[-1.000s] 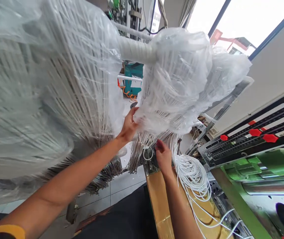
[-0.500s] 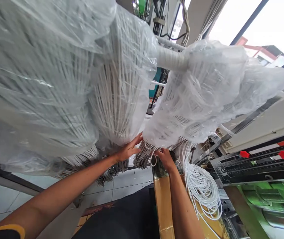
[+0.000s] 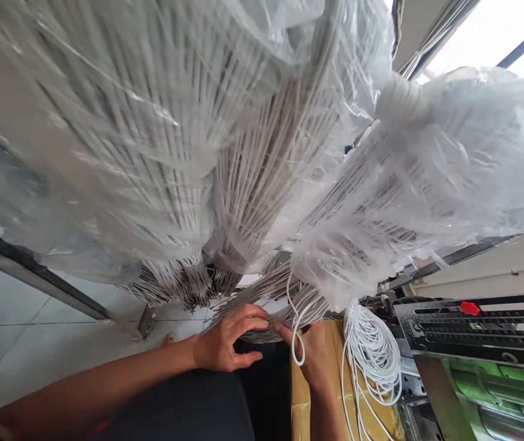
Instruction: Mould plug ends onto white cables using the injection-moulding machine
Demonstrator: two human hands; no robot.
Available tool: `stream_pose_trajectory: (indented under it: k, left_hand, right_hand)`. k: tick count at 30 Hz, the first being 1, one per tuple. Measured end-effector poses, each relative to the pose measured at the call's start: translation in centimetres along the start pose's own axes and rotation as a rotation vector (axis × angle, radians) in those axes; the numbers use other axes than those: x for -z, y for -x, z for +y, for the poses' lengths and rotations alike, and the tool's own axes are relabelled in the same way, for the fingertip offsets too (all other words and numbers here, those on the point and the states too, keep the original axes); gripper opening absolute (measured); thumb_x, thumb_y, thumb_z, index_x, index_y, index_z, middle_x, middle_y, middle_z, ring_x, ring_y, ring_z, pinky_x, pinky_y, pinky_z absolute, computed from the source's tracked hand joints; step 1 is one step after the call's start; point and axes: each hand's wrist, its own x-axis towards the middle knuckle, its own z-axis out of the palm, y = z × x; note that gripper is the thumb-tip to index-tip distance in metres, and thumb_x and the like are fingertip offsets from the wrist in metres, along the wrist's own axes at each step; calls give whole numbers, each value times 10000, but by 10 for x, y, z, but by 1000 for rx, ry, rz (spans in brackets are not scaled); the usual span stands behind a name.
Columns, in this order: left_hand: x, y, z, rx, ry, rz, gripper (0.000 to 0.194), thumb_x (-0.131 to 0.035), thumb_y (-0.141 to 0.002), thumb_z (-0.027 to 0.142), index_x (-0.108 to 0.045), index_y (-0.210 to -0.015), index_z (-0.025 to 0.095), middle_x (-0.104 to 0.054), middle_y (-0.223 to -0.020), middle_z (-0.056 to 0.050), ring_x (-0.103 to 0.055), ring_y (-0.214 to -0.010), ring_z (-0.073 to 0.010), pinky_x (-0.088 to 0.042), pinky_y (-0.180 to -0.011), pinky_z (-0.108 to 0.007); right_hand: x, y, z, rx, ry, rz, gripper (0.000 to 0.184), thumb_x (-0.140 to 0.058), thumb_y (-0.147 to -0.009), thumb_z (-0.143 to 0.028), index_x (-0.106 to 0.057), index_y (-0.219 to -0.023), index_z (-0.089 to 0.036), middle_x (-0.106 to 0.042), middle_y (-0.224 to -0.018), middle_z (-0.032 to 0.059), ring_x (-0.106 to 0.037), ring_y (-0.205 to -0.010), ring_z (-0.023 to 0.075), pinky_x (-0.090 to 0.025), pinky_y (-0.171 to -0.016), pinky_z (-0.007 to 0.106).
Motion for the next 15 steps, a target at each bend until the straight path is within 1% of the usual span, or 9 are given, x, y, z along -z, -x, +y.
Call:
stream_pose_trajectory:
  k: [3,5,6,8,10,11,13,14,15]
  left_hand:
    - [-19,7,12,89,109,-9,732,-772,-712,338,-435,-1343,181,-549,-1291,-180,-545,-1193,-296,-476,-1008,-437]
    - [-26,9,19,137,219,-89,757,-798,-667,389,-477,-1316,168,-579,-1275,-171,-563,-1168,-307,-455,-1022,-449]
    - [-28,9,22,204,289,-156,731,-803,-652,416,-518,-1278,166,-619,-1219,-148,-597,-1107,-299,-472,-994,-439]
    - [-31,8,31,422,458,-328,637,-809,-623,472,-613,-1142,159,-689,-1011,-76,-654,-908,-253,-533,-861,-382]
    - [-36,4,44,632,689,-516,532,-824,-589,498,-674,-967,156,-673,-809,-15,-637,-734,-193,-546,-704,-305]
    - [-41,2,52,682,837,-613,517,-840,-554,506,-686,-899,152,-653,-757,-3,-621,-689,-176,-537,-650,-281]
    - [-58,-4,71,682,1150,-762,581,-874,-442,526,-700,-845,145,-618,-702,9,-585,-604,-150,-509,-549,-252]
    - [-70,-8,83,659,1286,-816,619,-876,-398,547,-707,-840,147,-600,-676,15,-559,-550,-137,-486,-493,-244]
    - [-82,-13,95,628,1377,-839,652,-867,-366,577,-713,-835,151,-575,-638,24,-521,-489,-125,-450,-431,-237]
  right_hand:
    - [8,26,-8,5,3,-49,408,-751,-673,-536,-682,-906,-208,-701,-818,74,-658,-821,283,-545,-781,402]
    - [10,41,-7,17,-38,-42,443,-722,-679,-595,-690,-893,-208,-699,-793,62,-660,-805,278,-542,-800,410]
    - [9,46,-6,14,-53,-12,454,-707,-685,-612,-693,-888,-206,-700,-793,59,-658,-798,273,-539,-806,411]
    - [6,50,-8,-16,-76,74,435,-708,-691,-592,-694,-890,-205,-709,-824,57,-656,-793,260,-539,-792,399]
    - [7,46,-20,-74,-149,130,427,-760,-659,-502,-685,-955,-203,-719,-881,58,-666,-828,257,-542,-770,375]
    - [9,43,-29,-119,-213,126,464,-774,-643,-467,-672,-1008,-200,-723,-887,62,-675,-832,263,-547,-737,370]
    - [20,38,-48,-216,-338,102,508,-748,-656,-463,-648,-1073,-190,-724,-845,79,-693,-767,277,-551,-618,366]
    - [27,38,-55,-247,-354,101,487,-699,-700,-495,-647,-1075,-188,-723,-830,96,-697,-728,282,-546,-567,370]
    - [34,41,-59,-243,-316,126,465,-617,-765,-541,-653,-1069,-191,-721,-845,119,-701,-720,288,-546,-546,381]
